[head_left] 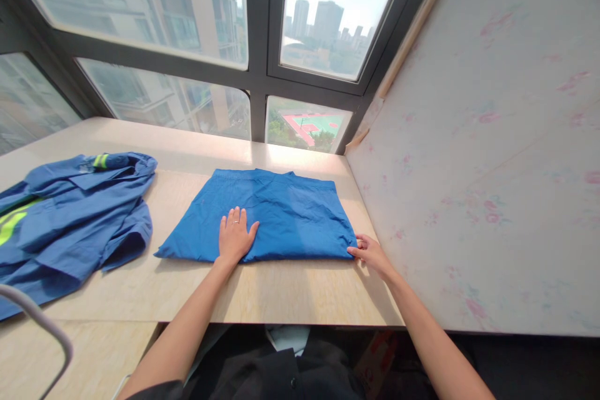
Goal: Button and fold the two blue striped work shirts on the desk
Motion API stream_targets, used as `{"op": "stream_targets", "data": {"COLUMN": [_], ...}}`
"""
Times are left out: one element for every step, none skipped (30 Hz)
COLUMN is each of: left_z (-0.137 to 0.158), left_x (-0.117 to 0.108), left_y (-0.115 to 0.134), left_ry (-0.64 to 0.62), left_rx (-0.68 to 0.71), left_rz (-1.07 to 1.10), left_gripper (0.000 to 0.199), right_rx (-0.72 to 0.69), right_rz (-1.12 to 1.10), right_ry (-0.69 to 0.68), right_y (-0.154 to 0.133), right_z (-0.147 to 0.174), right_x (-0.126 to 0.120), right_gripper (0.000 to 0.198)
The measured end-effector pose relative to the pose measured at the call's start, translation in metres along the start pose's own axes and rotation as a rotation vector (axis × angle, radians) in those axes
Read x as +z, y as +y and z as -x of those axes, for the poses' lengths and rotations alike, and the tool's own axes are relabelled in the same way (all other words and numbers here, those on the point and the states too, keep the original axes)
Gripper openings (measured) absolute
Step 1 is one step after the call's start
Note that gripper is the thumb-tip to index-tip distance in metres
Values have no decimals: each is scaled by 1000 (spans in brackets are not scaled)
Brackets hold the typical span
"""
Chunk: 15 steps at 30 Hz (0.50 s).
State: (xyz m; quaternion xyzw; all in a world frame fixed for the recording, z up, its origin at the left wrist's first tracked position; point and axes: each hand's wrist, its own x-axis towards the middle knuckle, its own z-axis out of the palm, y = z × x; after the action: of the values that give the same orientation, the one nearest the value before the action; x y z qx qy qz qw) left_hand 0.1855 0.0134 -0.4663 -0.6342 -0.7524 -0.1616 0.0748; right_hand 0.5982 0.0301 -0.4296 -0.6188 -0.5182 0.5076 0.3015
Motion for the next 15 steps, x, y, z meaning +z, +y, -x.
{"op": "stream_targets", "data": {"left_z": [0,0,0,-1,-1,-1,-1,-1,-1,-1,-1,-1,-1,-1,-1], "left_x": [0,0,1,1,1,2,2,2,3,2,2,2,1,1,0], "left_y": [0,-1,-1,-1,-2,-2,-3,-3,-3,-3,-3,-3,-3,-3,-3], "left_ry": [-4,-7,-9,-10,-11,-12,-12,-12,-11,-11,-11,-13,-16,-21,-24], "left_rx": [3,6,8,10,10,10,10,10,11,12,13,13,12,11,10], "left_rz": [0,-2,-5,-7,-10,-11,-11,-11,-12,-14,-15,-15,-13,-10,-8], "left_gripper": [68,68,68,68,68,68,68,68,67,67,67,67,67,67,68], "right_rx": [-14,-19,-8,14,41,69,91,103,102,91,76,58,42,32,31], "right_rz": [-53,-105,-150,-182,-196,-193,-176,-152,-127,-105,-87,-75,-68,-64,-63], "right_ry": [19,35,46,52,54,53,51,50,50,48,40,27,8,-13,-30], "right_y": [2,4,5,7,8,8,9,8,7,6,4,2,0,-1,-2], "right_z": [0,-1,-2,-3,-4,-5,-6,-7,-7,-8,-8,-8,-8,-8,-8], "right_x": [1,1,0,-3,-7,-11,-15,-18,-21,-24,-26,-28,-30,-31,-32], "right_gripper": [60,60,59,56,54,51,47,45,43,42,43,45,48,51,53]}}
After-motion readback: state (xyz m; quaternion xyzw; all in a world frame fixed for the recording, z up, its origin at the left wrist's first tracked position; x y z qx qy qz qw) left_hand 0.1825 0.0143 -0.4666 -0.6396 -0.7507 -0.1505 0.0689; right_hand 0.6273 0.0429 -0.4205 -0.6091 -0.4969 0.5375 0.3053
